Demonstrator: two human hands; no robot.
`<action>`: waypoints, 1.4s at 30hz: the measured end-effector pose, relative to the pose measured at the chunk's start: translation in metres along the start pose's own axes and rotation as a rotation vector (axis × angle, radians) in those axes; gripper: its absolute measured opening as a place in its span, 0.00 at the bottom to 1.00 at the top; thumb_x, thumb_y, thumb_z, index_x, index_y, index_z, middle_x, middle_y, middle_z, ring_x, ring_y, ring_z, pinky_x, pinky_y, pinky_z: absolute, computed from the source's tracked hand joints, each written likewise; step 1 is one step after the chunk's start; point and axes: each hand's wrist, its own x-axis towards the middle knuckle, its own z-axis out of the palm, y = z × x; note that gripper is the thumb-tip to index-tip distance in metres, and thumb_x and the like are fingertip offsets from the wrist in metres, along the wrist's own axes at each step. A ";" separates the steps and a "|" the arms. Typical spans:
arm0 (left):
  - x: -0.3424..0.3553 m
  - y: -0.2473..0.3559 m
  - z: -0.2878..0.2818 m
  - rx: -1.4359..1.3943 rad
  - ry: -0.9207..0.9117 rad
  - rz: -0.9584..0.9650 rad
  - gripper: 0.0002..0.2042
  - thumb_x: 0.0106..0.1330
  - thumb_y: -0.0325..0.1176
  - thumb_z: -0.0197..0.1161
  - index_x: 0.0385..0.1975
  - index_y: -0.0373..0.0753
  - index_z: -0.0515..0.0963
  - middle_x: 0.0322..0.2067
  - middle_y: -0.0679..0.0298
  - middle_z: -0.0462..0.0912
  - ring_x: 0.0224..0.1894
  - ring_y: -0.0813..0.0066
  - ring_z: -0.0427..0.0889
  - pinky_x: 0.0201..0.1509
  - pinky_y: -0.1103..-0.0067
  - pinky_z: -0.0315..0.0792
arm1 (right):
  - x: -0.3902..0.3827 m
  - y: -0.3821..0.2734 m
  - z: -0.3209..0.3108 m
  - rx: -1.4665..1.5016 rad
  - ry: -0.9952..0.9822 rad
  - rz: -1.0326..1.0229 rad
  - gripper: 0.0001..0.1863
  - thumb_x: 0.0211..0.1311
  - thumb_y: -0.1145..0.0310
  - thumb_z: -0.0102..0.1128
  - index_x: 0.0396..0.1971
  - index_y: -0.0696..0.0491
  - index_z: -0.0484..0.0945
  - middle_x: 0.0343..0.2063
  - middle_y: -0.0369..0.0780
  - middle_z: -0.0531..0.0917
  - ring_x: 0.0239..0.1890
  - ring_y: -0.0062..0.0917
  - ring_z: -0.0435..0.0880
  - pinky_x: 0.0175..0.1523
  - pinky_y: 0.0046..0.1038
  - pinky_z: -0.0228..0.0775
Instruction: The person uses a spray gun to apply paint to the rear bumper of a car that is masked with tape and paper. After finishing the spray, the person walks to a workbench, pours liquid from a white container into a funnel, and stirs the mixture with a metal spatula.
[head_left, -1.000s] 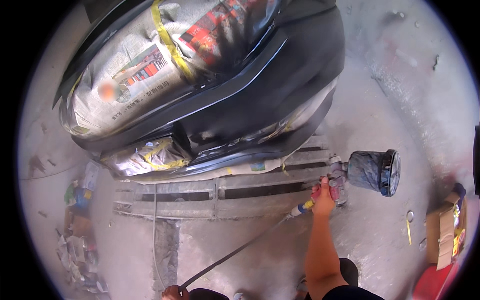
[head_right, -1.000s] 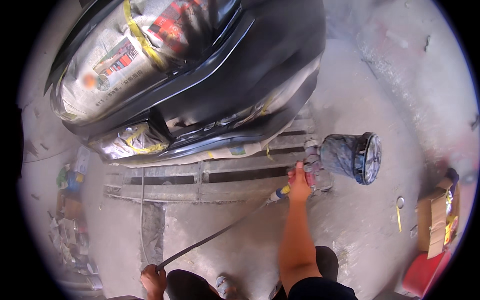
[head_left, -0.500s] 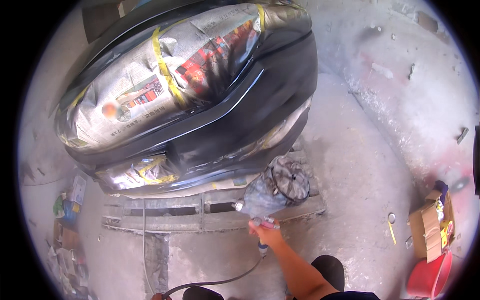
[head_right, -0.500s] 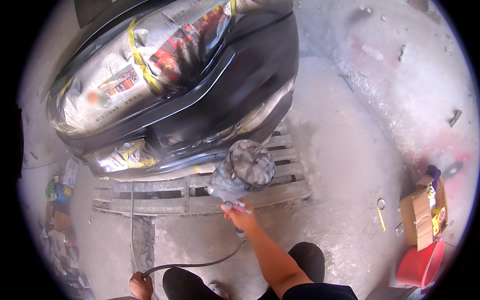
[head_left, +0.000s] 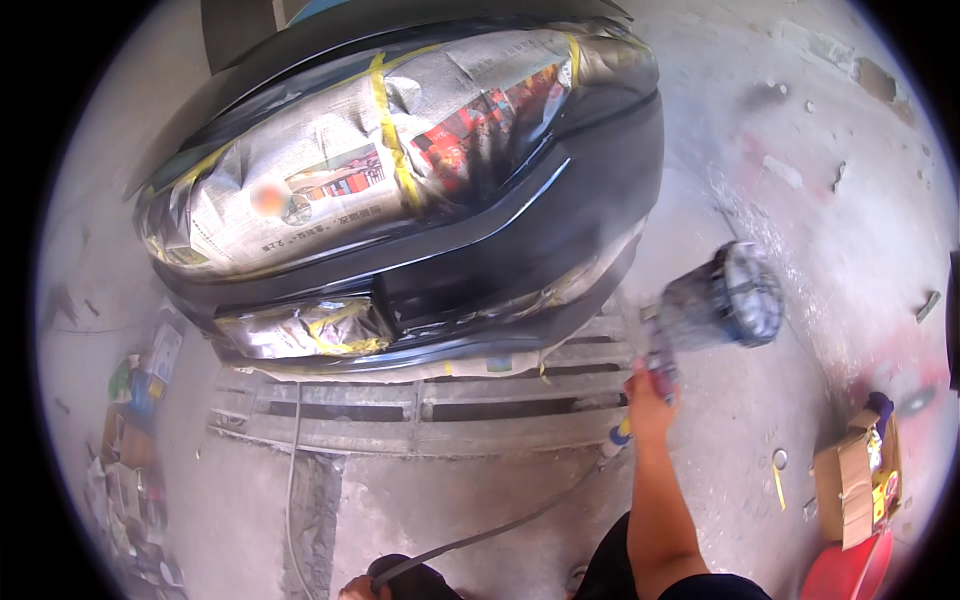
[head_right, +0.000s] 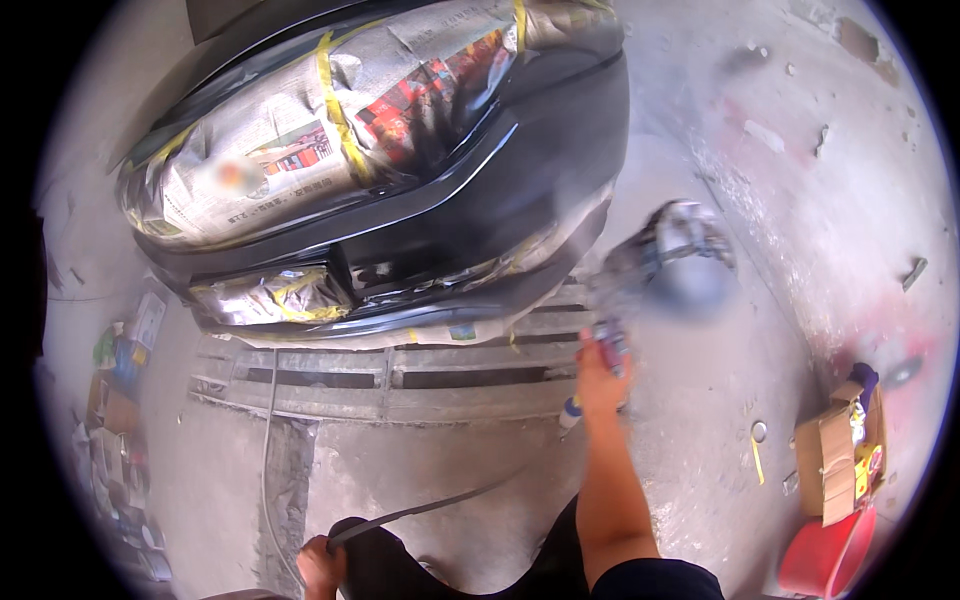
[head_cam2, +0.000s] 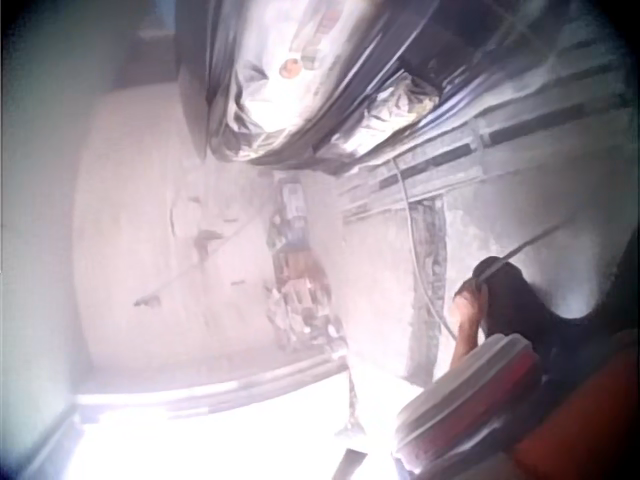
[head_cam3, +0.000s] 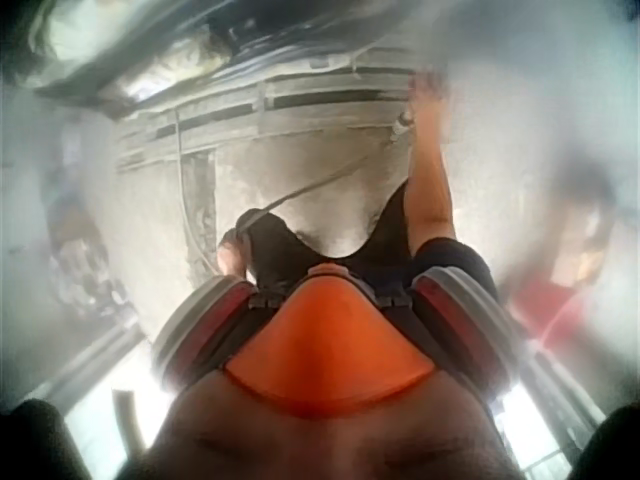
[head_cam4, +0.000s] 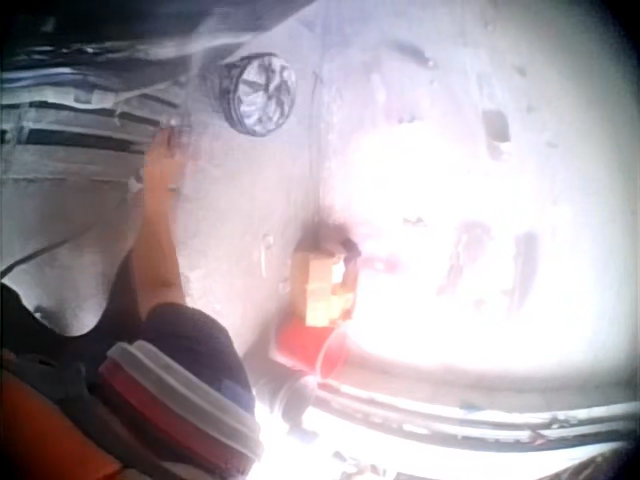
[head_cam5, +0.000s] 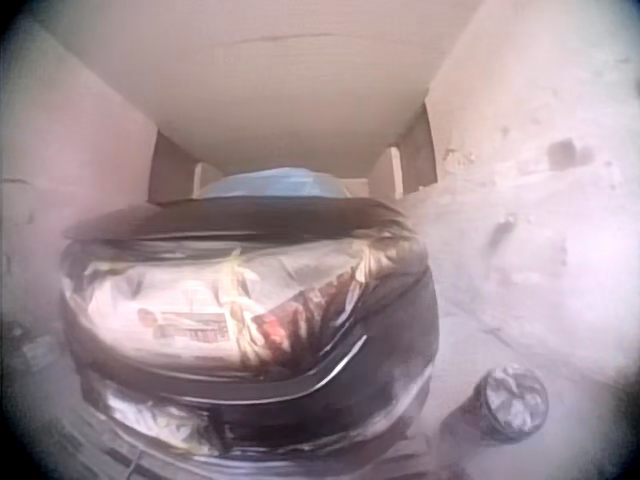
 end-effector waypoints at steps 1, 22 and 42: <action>0.000 -0.003 0.001 0.017 0.004 -0.010 0.08 0.46 0.35 0.60 0.14 0.37 0.74 0.15 0.52 0.75 0.20 0.49 0.76 0.24 0.62 0.69 | -0.016 0.005 0.008 0.007 -0.036 0.051 0.16 0.52 0.66 0.68 0.36 0.56 0.73 0.23 0.32 0.77 0.22 0.14 0.73 0.27 0.17 0.69; -0.008 0.034 -0.066 -0.019 -0.317 -0.177 0.14 0.51 0.42 0.62 0.17 0.37 0.74 0.17 0.51 0.77 0.24 0.48 0.78 0.28 0.61 0.70 | 0.021 -0.109 -0.013 -0.232 0.118 -0.098 0.09 0.59 0.64 0.61 0.29 0.55 0.76 0.19 0.33 0.77 0.20 0.15 0.73 0.28 0.18 0.64; -0.126 0.093 -0.180 -0.055 -0.734 -0.132 0.12 0.65 0.37 0.46 0.26 0.39 0.75 0.29 0.52 0.77 0.33 0.52 0.77 0.35 0.62 0.71 | 0.054 -0.203 0.003 -0.078 -0.359 0.273 0.10 0.53 0.76 0.61 0.35 0.54 0.71 0.20 0.31 0.75 0.21 0.14 0.74 0.26 0.19 0.68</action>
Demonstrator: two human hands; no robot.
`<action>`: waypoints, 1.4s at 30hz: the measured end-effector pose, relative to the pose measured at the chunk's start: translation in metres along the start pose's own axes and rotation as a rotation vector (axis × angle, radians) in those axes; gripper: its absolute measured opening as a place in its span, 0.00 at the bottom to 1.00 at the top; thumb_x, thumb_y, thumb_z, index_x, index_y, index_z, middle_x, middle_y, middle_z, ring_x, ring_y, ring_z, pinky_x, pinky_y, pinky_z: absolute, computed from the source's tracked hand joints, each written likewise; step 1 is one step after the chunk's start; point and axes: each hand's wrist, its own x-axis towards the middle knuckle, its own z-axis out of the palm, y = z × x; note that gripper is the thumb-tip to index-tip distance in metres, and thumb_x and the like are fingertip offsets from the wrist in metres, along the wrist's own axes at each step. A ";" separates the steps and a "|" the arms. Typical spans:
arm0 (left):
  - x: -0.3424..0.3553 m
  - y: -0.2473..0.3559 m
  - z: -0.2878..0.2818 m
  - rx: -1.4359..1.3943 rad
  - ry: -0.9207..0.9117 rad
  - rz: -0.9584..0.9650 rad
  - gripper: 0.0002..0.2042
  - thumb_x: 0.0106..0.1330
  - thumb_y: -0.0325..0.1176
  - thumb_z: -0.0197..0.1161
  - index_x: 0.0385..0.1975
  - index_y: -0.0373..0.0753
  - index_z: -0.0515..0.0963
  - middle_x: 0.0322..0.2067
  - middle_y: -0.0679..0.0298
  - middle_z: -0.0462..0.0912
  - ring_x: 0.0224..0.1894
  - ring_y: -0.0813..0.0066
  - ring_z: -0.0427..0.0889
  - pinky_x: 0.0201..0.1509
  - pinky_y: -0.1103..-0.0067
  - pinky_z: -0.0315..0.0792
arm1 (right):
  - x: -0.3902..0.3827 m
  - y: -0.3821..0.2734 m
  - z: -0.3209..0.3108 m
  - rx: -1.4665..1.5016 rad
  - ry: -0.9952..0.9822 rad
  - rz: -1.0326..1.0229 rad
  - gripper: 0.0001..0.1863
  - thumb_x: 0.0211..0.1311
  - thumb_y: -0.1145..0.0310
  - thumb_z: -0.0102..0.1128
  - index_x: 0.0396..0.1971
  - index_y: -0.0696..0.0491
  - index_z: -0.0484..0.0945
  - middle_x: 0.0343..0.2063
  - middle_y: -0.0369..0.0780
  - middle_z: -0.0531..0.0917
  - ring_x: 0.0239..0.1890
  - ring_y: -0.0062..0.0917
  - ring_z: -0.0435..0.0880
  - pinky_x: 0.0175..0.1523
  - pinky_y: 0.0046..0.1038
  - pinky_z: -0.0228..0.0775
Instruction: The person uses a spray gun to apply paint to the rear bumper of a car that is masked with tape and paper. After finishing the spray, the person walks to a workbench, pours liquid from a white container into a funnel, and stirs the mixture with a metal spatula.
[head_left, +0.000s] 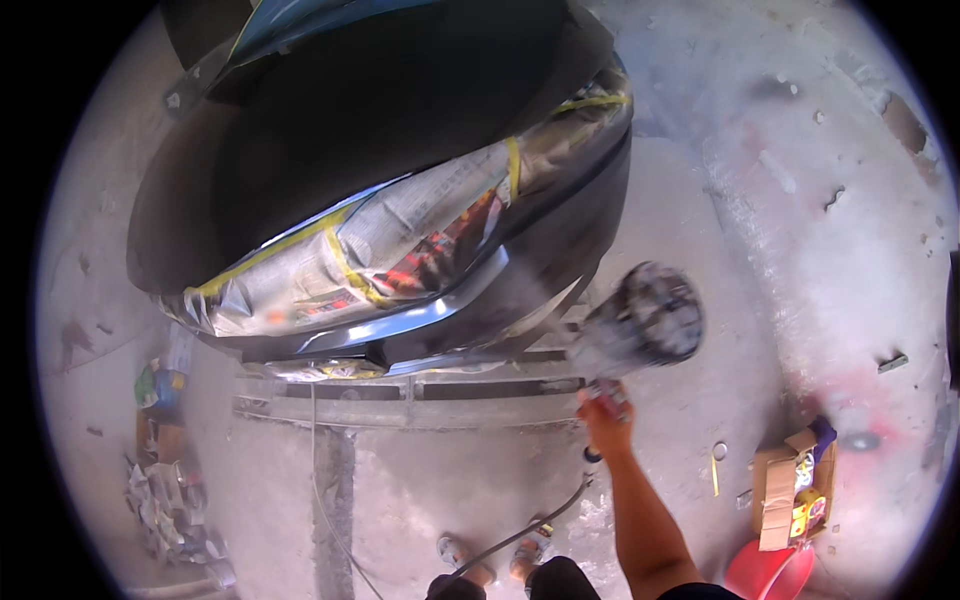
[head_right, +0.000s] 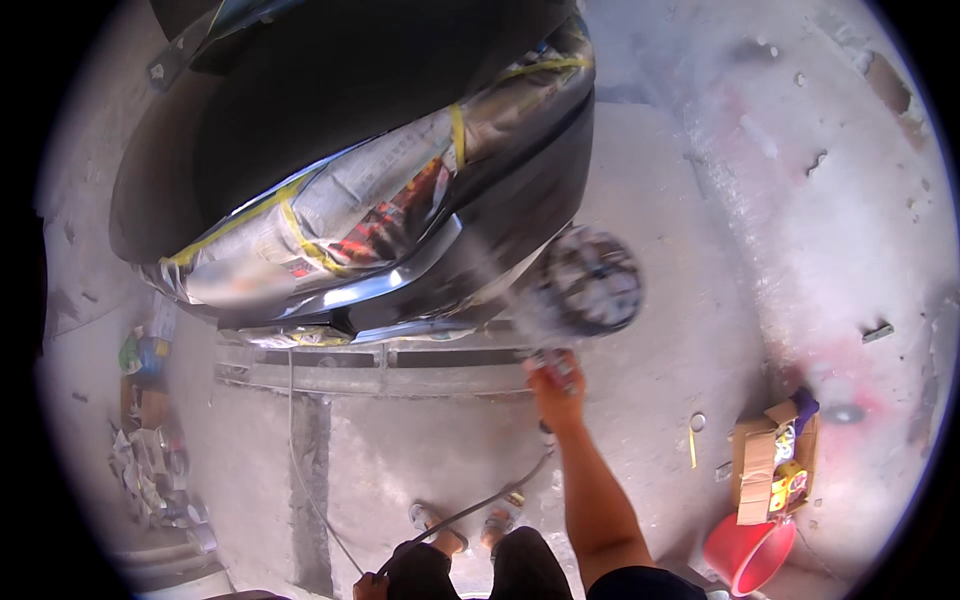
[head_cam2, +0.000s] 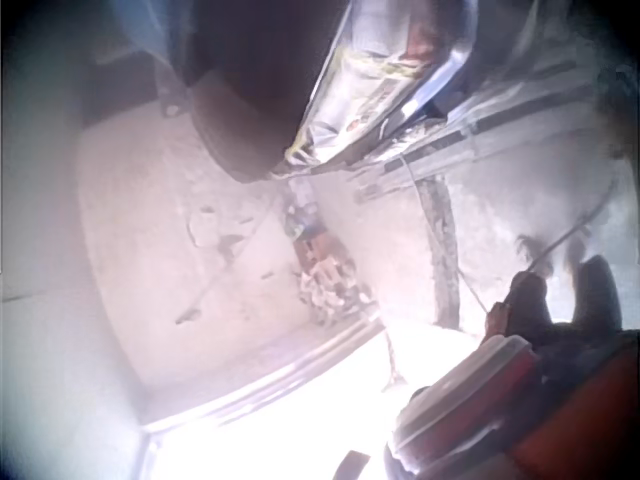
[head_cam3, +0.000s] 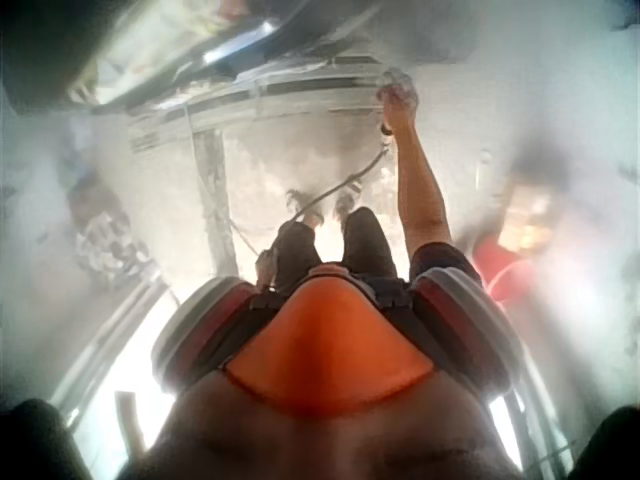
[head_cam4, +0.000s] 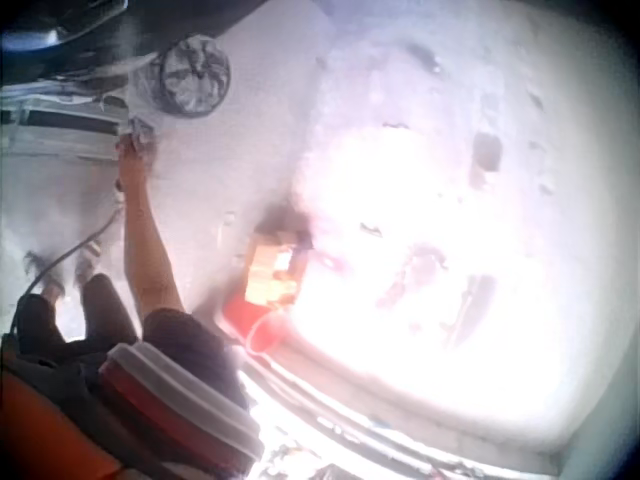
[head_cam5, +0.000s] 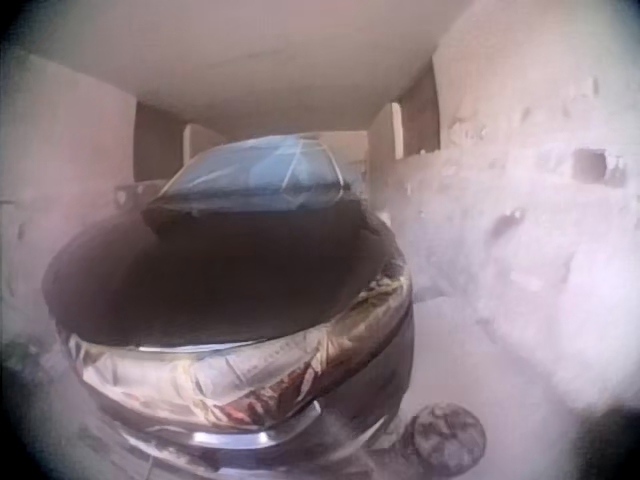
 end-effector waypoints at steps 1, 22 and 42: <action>0.005 0.019 -0.007 -0.005 0.006 0.045 0.13 0.65 0.38 0.46 0.26 0.39 0.75 0.28 0.51 0.77 0.32 0.52 0.77 0.35 0.62 0.71 | 0.012 -0.027 -0.015 -0.050 0.130 0.061 0.10 0.52 0.78 0.61 0.33 0.53 0.71 0.19 0.31 0.75 0.19 0.14 0.73 0.25 0.17 0.68; 0.113 0.160 -0.029 0.054 -0.278 -0.488 0.23 0.52 0.50 0.58 0.32 0.32 0.78 0.34 0.45 0.80 0.41 0.51 0.79 0.45 0.66 0.72 | 0.066 -0.239 0.019 -0.266 -0.393 0.457 0.11 0.57 0.62 0.61 0.30 0.55 0.74 0.18 0.35 0.78 0.18 0.15 0.75 0.19 0.16 0.62; 0.098 0.312 0.008 0.085 -0.409 -0.547 0.23 0.54 0.53 0.57 0.33 0.36 0.81 0.35 0.49 0.81 0.41 0.53 0.80 0.44 0.66 0.74 | 0.168 -0.332 -0.115 -0.375 -0.044 0.249 0.10 0.59 0.62 0.59 0.28 0.53 0.74 0.17 0.35 0.78 0.16 0.12 0.71 0.18 0.15 0.59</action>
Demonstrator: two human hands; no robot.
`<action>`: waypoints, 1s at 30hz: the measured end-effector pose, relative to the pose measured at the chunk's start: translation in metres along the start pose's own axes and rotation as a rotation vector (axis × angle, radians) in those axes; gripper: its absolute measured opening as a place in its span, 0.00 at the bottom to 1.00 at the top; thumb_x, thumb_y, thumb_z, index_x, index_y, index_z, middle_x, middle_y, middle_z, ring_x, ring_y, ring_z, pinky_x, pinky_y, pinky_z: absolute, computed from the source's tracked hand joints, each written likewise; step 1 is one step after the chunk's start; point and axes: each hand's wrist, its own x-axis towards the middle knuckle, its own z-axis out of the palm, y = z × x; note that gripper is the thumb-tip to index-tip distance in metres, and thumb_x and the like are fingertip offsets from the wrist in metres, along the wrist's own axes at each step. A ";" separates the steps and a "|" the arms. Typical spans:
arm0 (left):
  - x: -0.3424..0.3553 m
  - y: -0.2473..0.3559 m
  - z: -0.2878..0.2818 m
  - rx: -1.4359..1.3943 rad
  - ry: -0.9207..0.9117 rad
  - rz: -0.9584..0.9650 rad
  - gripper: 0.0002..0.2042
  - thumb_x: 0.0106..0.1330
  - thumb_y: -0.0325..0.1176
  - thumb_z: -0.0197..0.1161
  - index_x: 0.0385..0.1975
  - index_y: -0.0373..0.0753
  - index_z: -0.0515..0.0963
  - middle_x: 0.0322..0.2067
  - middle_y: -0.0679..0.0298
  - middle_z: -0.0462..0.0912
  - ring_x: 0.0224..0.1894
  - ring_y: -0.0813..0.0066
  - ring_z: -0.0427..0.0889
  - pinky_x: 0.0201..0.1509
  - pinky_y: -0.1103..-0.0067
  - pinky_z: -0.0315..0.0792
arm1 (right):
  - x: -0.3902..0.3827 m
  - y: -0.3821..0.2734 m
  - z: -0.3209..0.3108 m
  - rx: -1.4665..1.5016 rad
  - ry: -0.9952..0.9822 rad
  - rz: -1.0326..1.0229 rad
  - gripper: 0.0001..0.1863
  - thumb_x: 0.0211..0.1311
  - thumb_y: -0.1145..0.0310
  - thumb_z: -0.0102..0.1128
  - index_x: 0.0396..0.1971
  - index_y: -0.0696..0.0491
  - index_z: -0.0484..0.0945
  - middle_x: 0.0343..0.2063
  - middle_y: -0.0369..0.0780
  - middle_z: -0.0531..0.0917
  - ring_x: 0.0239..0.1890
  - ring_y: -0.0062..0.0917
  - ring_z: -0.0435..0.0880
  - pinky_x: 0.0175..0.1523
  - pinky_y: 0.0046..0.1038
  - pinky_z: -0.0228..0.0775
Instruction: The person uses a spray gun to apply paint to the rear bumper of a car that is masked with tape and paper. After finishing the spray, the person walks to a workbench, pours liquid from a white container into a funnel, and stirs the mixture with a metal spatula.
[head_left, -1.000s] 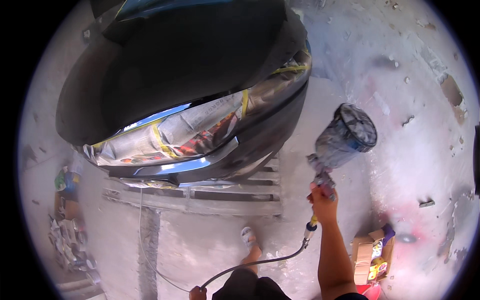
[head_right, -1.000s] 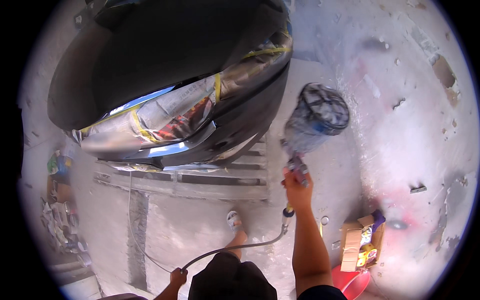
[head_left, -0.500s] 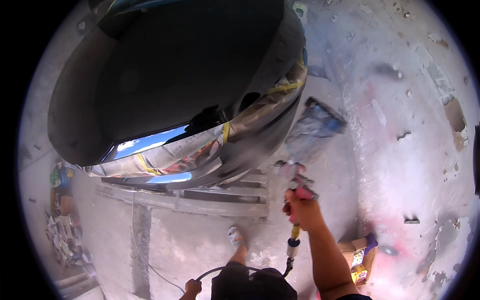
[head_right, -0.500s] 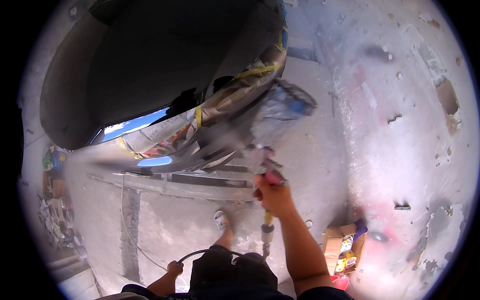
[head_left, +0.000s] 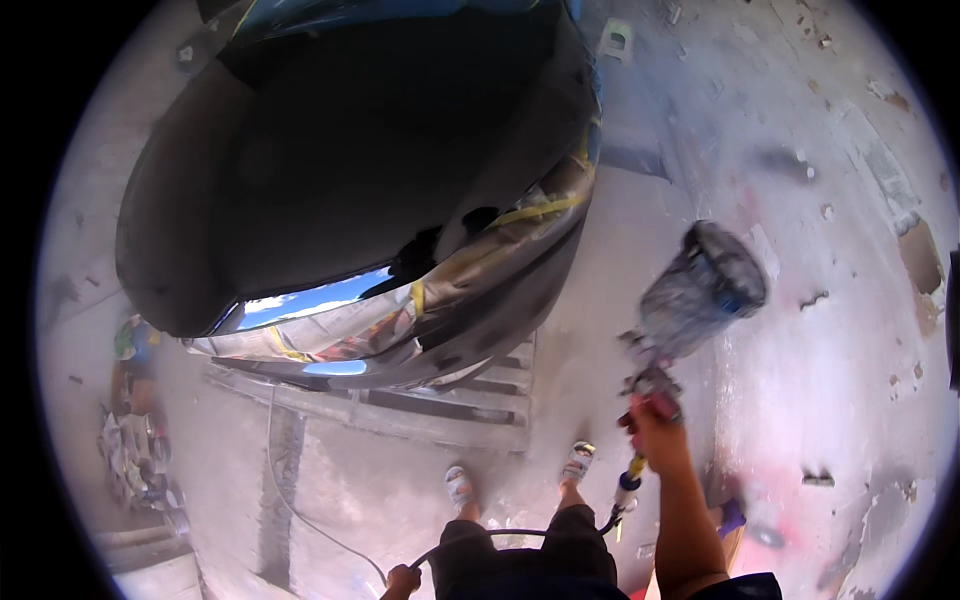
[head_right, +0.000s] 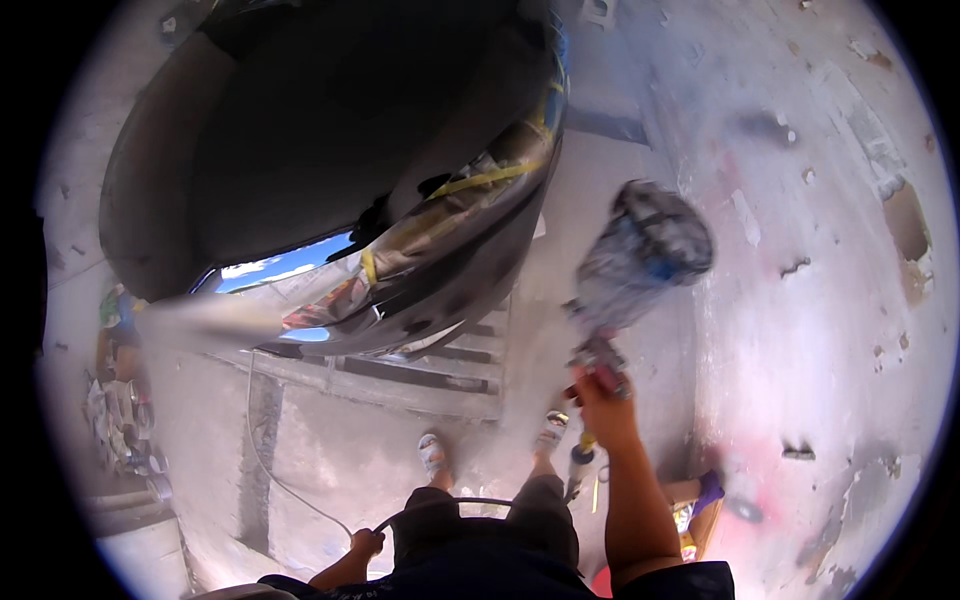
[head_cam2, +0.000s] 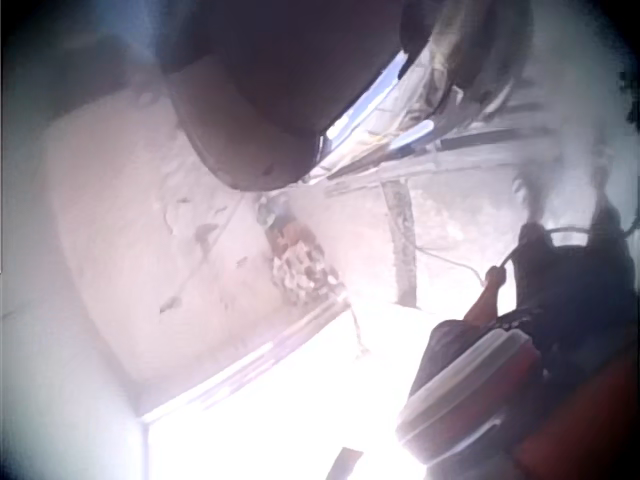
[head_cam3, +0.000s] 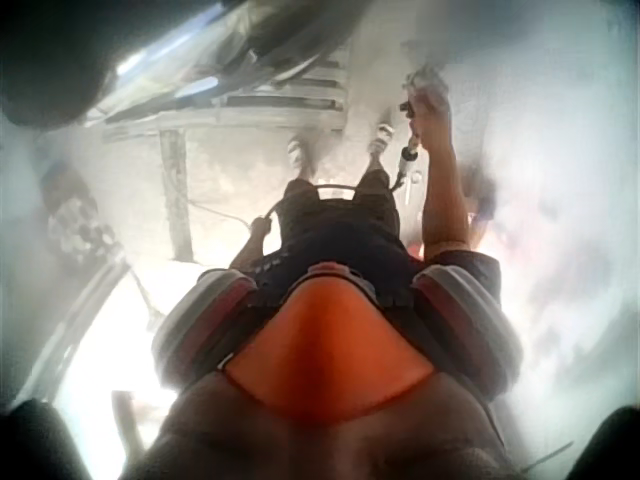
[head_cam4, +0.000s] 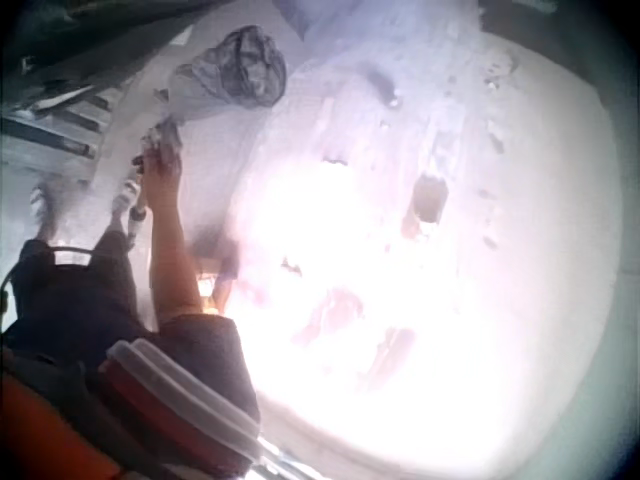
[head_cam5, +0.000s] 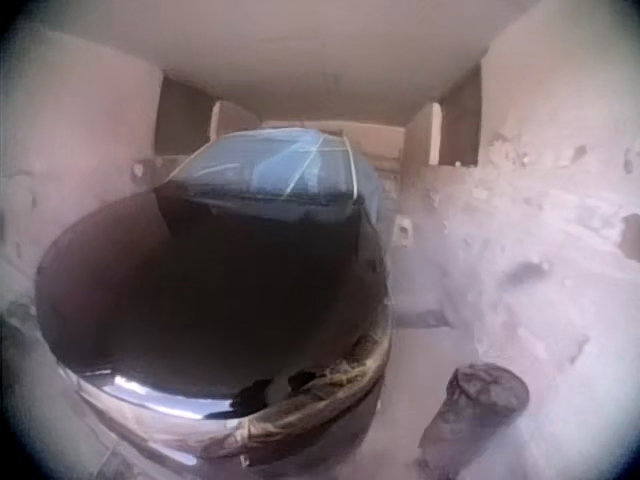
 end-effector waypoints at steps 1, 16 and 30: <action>-0.007 0.011 0.004 -0.045 0.040 0.010 0.23 0.54 0.53 0.57 0.33 0.36 0.80 0.35 0.49 0.81 0.41 0.53 0.80 0.45 0.66 0.73 | 0.004 0.001 -0.002 -0.044 -0.219 -0.019 0.09 0.63 0.61 0.54 0.36 0.49 0.75 0.21 0.34 0.78 0.19 0.13 0.72 0.20 0.15 0.60; -0.176 0.215 0.121 -0.256 0.024 -0.036 0.20 0.57 0.48 0.55 0.36 0.36 0.78 0.39 0.46 0.79 0.47 0.49 0.77 0.49 0.63 0.71 | 0.223 -0.083 -0.119 -0.004 -0.137 -0.181 0.13 0.58 0.59 0.61 0.35 0.51 0.70 0.18 0.31 0.74 0.16 0.13 0.73 0.15 0.16 0.60; -0.190 0.154 0.316 -0.254 -0.144 -0.098 0.22 0.57 0.52 0.49 0.30 0.36 0.79 0.35 0.47 0.80 0.41 0.48 0.79 0.46 0.62 0.72 | 0.119 0.147 -0.027 -0.277 -0.508 -0.687 0.09 0.53 0.70 0.62 0.31 0.58 0.77 0.23 0.38 0.80 0.24 0.21 0.78 0.30 0.25 0.69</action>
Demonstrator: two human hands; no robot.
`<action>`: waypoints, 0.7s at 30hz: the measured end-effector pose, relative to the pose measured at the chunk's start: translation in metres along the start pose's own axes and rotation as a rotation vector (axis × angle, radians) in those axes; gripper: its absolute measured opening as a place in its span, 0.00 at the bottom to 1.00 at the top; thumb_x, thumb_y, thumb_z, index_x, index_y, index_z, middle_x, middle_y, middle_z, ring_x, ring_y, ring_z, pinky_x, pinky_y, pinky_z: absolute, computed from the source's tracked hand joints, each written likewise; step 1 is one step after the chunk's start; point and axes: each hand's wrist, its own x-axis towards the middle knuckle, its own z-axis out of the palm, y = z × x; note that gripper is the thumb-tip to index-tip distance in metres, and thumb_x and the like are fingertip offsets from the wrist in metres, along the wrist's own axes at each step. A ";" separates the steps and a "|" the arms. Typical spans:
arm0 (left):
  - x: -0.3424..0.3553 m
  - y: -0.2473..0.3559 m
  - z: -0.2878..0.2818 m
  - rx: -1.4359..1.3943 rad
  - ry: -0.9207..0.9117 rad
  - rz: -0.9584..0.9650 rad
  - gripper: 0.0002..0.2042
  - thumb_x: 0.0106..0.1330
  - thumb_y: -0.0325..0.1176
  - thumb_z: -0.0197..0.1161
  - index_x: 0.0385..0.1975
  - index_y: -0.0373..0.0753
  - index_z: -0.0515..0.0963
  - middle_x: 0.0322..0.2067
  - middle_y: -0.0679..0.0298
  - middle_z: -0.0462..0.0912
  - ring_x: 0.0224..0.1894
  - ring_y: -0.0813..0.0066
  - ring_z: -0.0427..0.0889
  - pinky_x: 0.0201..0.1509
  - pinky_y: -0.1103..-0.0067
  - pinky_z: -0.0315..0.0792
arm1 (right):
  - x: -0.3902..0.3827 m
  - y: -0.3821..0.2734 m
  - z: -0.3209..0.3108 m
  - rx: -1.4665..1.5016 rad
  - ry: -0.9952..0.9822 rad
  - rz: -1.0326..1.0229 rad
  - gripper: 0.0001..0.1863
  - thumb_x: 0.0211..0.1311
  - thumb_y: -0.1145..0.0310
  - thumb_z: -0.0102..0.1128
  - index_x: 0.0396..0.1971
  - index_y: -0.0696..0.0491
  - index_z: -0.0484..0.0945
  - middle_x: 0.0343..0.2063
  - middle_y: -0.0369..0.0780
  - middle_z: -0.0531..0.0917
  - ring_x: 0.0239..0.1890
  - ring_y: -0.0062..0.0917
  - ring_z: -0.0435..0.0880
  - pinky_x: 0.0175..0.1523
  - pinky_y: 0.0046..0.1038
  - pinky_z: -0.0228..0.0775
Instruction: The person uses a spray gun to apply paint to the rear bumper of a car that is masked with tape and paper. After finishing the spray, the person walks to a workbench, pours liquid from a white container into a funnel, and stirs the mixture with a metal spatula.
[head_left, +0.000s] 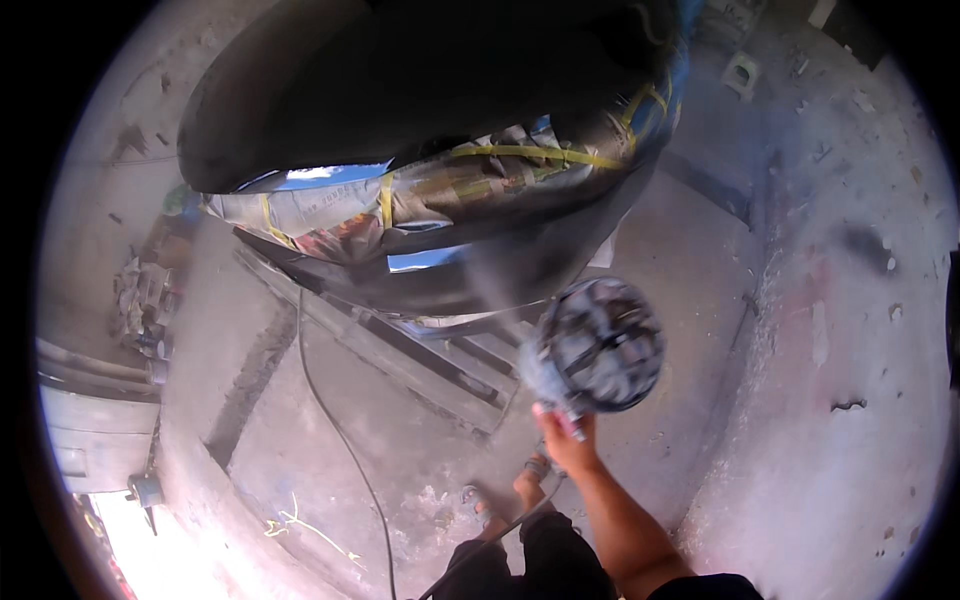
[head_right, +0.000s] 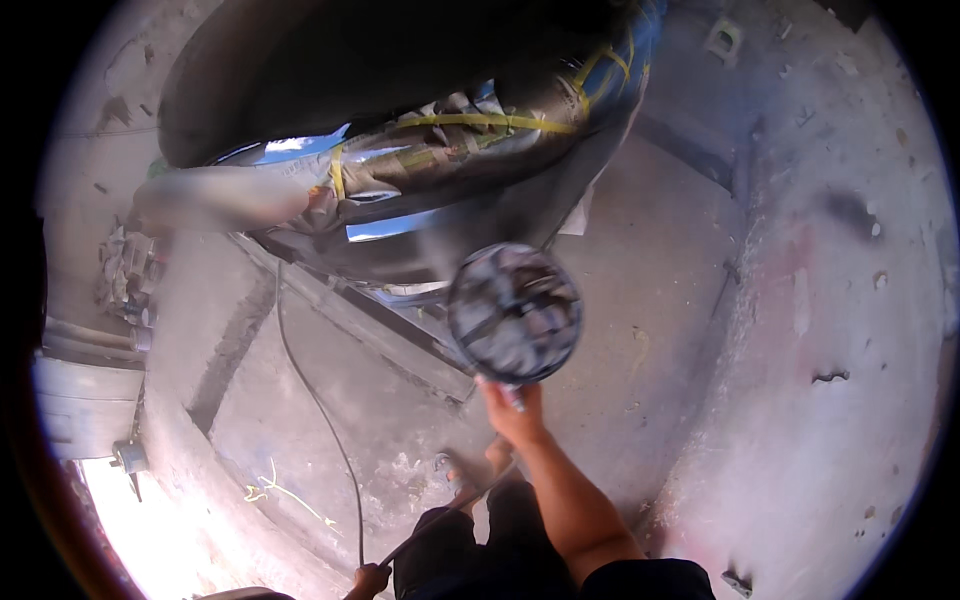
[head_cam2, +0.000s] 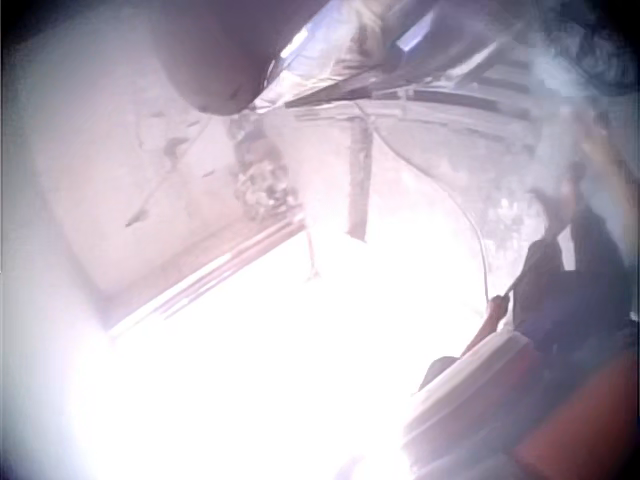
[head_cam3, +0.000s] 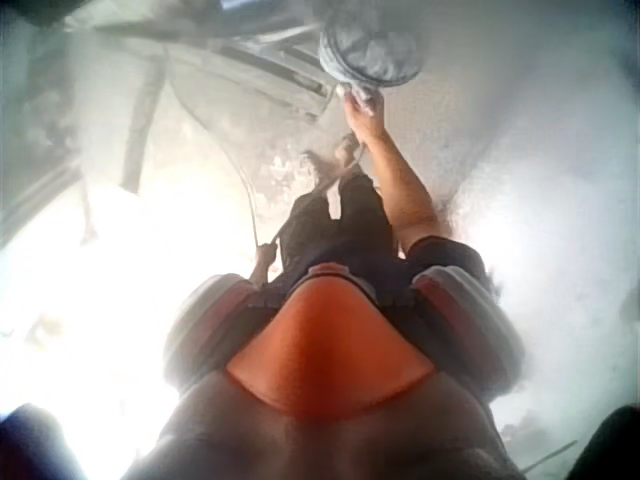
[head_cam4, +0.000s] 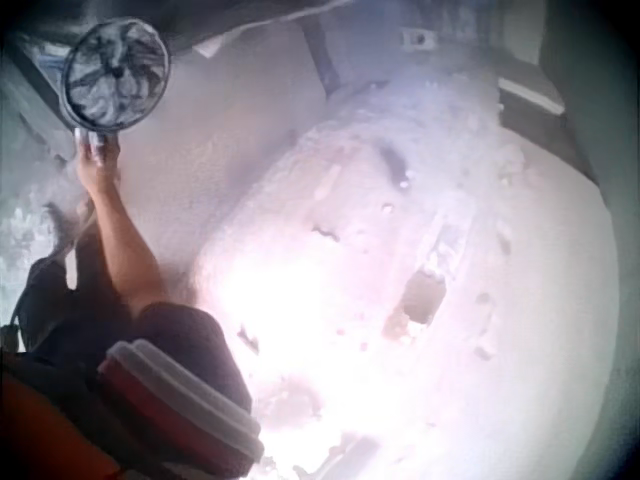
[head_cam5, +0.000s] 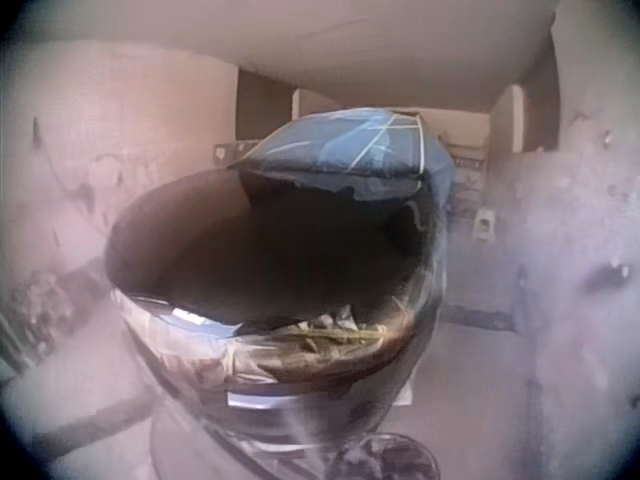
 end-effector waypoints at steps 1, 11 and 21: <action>-0.001 -0.018 0.018 0.166 0.117 0.374 0.15 0.66 0.40 0.46 0.26 0.40 0.77 0.25 0.53 0.80 0.30 0.54 0.80 0.34 0.61 0.73 | -0.008 -0.002 0.023 0.102 0.016 -0.109 0.06 0.53 0.71 0.62 0.28 0.58 0.78 0.22 0.37 0.81 0.24 0.21 0.79 0.30 0.24 0.69; 0.033 -0.027 0.046 0.185 0.263 0.342 0.10 0.61 0.33 0.50 0.29 0.41 0.80 0.23 0.57 0.80 0.26 0.59 0.82 0.26 0.61 0.75 | 0.000 0.072 -0.022 0.327 0.305 0.406 0.16 0.60 0.65 0.59 0.43 0.56 0.68 0.21 0.33 0.74 0.22 0.15 0.76 0.24 0.18 0.68; 0.030 0.091 0.006 -0.085 0.241 0.155 0.16 0.58 0.46 0.52 0.29 0.39 0.79 0.29 0.52 0.80 0.34 0.54 0.79 0.38 0.62 0.71 | -0.011 0.147 0.023 -0.191 0.383 -0.105 0.14 0.63 0.60 0.54 0.42 0.55 0.73 0.28 0.35 0.77 0.26 0.20 0.73 0.33 0.23 0.68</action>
